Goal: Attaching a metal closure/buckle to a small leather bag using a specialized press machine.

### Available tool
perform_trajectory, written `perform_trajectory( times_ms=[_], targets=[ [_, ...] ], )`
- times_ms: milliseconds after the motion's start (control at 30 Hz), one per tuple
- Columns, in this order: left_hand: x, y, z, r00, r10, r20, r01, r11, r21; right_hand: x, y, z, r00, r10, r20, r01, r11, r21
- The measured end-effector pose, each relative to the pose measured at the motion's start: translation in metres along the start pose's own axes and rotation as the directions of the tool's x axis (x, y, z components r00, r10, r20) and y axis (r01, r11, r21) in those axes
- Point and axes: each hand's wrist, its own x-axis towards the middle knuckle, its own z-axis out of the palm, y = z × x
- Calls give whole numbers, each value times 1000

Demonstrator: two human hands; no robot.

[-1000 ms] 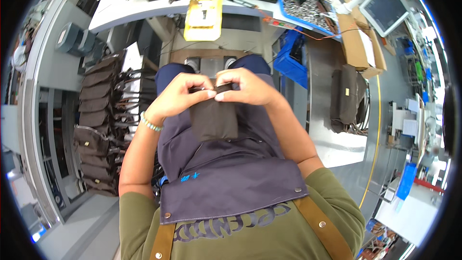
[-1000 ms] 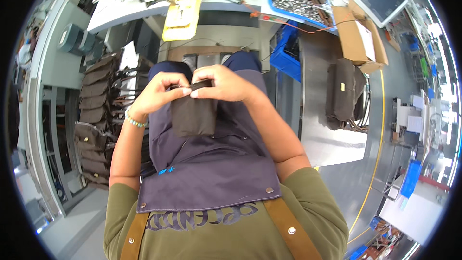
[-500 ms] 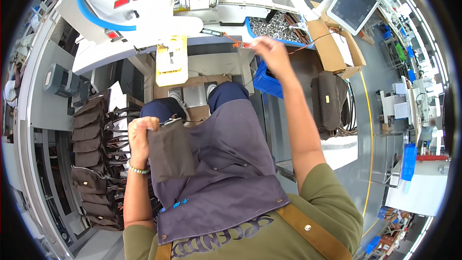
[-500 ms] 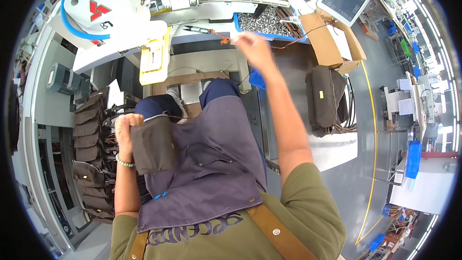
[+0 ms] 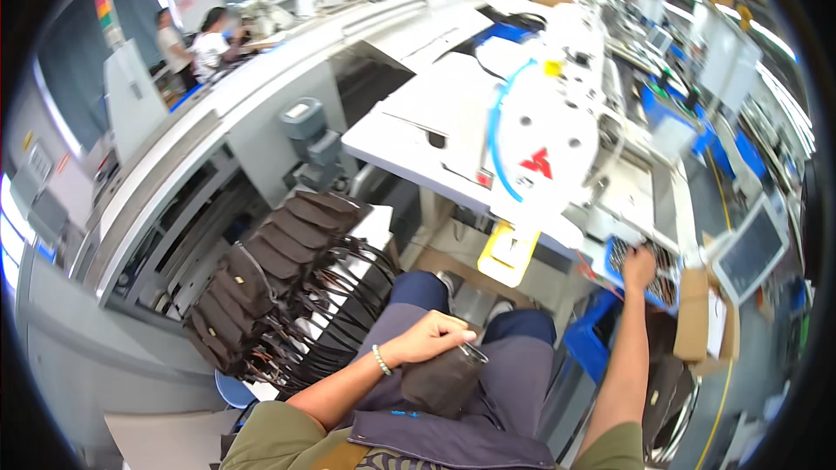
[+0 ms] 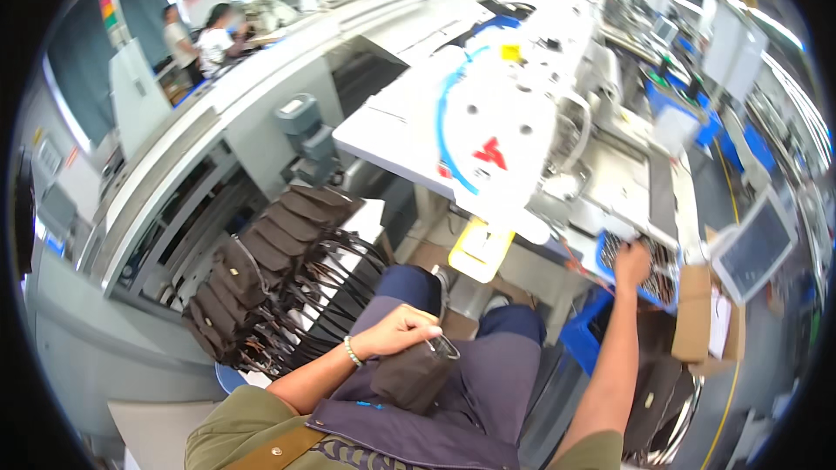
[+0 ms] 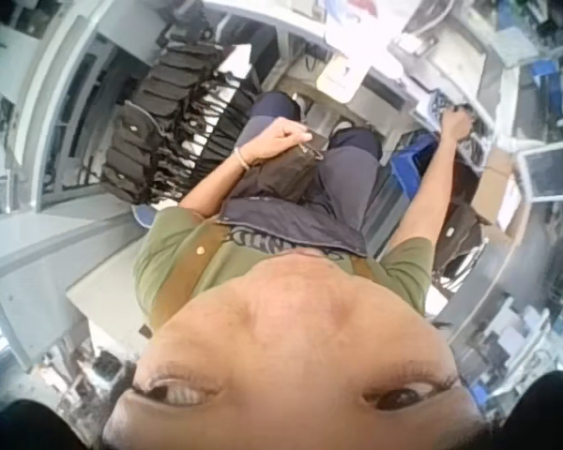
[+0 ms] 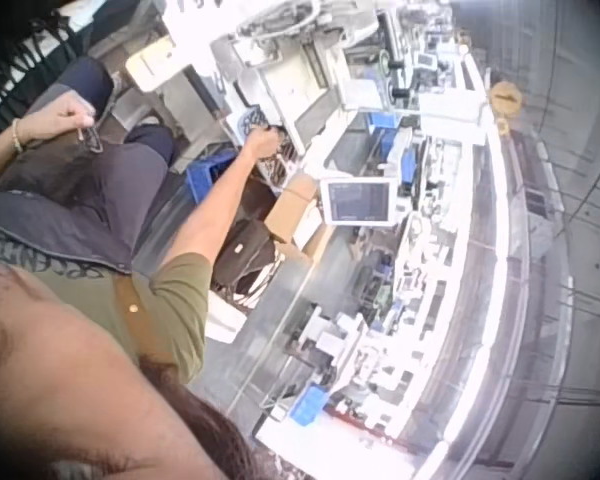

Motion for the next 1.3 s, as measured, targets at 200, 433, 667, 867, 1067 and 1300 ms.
perform_trajectory(
  times_ms=[200,433,667,867,1067,1300],
  targets=[
    [-16,-9,-15,993,-55,-103,54,998,-17,-7,26,-29,998,2,-63,-1,1000,6],
    [-18,-17,-14,991,-109,-73,89,968,-236,-15,34,-38,985,-125,117,145,971,-188],
    [-16,-10,-20,991,-136,18,136,951,-278,7,29,-20,983,-136,125,160,965,-207],
    [-17,2,-11,979,-147,144,180,948,-262,6,33,-27,986,-125,114,139,982,-125],
    [-16,9,-2,982,-152,113,182,926,-332,0,37,-25,986,-134,102,144,985,-92],
    [-18,-2,-3,983,-148,110,175,938,-299,2,39,-26,987,-121,103,132,984,-116]
  ],
)
